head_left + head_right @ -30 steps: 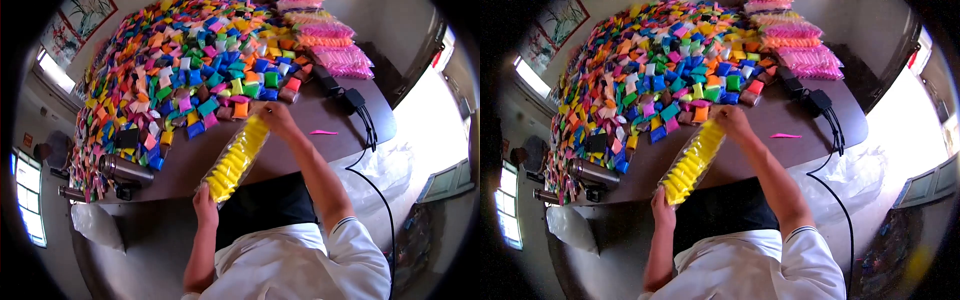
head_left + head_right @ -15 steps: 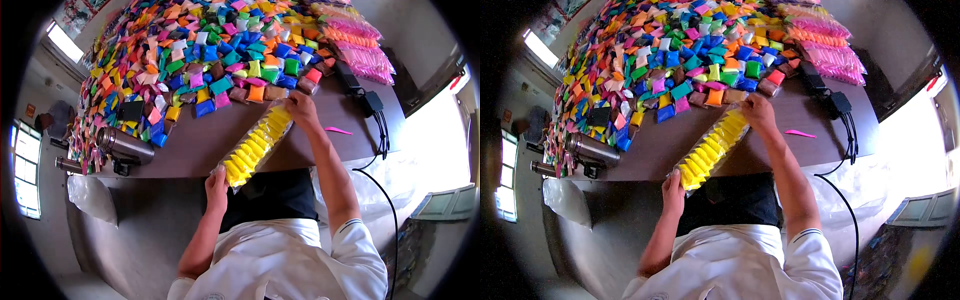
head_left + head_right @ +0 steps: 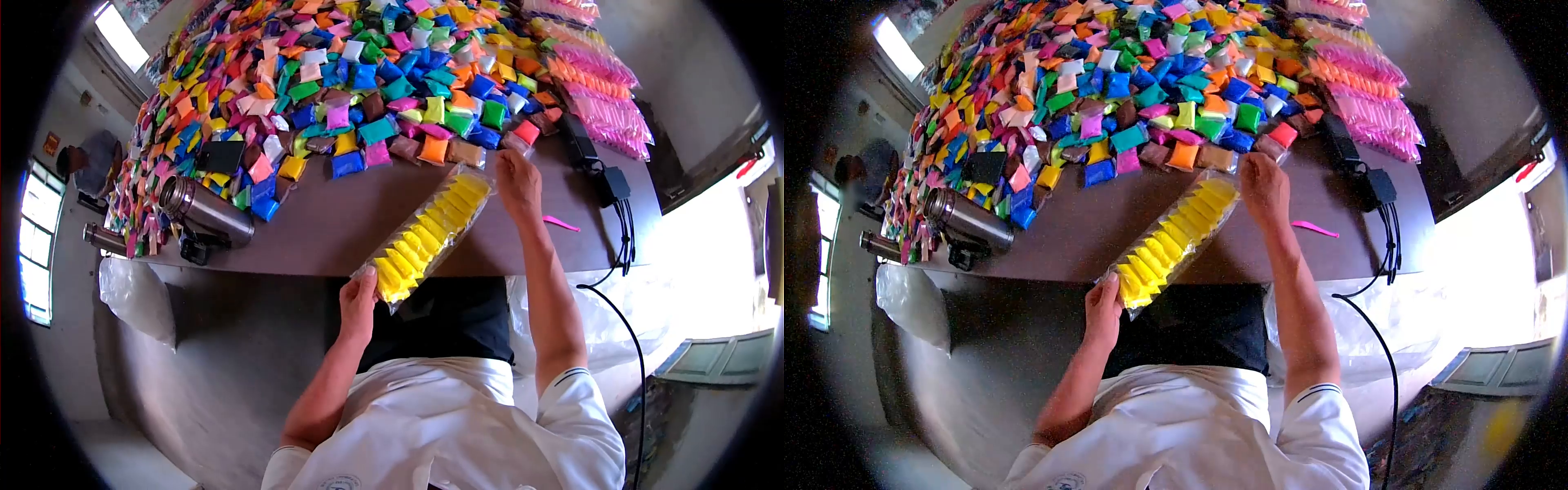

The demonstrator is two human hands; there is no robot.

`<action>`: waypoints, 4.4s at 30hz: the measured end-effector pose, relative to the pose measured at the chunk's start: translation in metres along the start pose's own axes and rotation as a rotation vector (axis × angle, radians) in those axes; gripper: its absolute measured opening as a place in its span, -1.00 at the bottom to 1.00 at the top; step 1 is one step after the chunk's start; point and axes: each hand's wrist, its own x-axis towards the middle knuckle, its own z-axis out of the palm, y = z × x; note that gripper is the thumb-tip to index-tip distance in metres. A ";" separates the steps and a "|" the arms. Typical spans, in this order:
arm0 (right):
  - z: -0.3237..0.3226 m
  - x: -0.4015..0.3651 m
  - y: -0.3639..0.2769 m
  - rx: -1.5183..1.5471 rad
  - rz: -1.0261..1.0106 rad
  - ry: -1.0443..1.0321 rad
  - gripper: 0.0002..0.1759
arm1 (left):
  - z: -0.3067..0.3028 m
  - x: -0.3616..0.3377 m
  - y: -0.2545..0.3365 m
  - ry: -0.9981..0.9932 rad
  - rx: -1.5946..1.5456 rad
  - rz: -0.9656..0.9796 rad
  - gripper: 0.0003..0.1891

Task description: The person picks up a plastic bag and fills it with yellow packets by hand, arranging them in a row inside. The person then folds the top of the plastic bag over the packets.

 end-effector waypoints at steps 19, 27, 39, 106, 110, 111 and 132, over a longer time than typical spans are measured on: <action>-0.013 -0.109 -0.056 -0.238 -0.548 -0.603 -0.23 | -0.010 -0.012 -0.009 0.003 0.059 -0.026 -0.53; 0.006 -0.124 -0.048 -0.220 -0.561 -0.554 -0.06 | -0.011 -0.009 -0.007 -0.002 0.022 -0.021 -0.57; 0.017 -0.141 -0.048 -0.238 -0.451 -0.431 0.03 | -0.017 -0.020 -0.010 -0.025 0.011 -0.005 -0.54; -0.033 -0.210 -0.046 1.136 1.023 -0.243 -0.63 | 0.042 -0.054 0.009 -0.738 0.795 0.391 -0.66; -0.054 -0.202 -0.034 1.077 0.968 -0.216 -0.64 | 0.034 -0.045 0.009 -0.721 0.918 0.427 -0.76; -0.060 -0.200 -0.032 1.069 0.960 -0.214 -0.62 | 0.033 -0.043 0.008 -0.696 0.886 0.440 -0.80; -0.063 -0.215 -0.030 1.448 0.970 -0.019 -0.46 | 0.041 -0.042 -0.003 -0.697 0.987 0.502 -0.83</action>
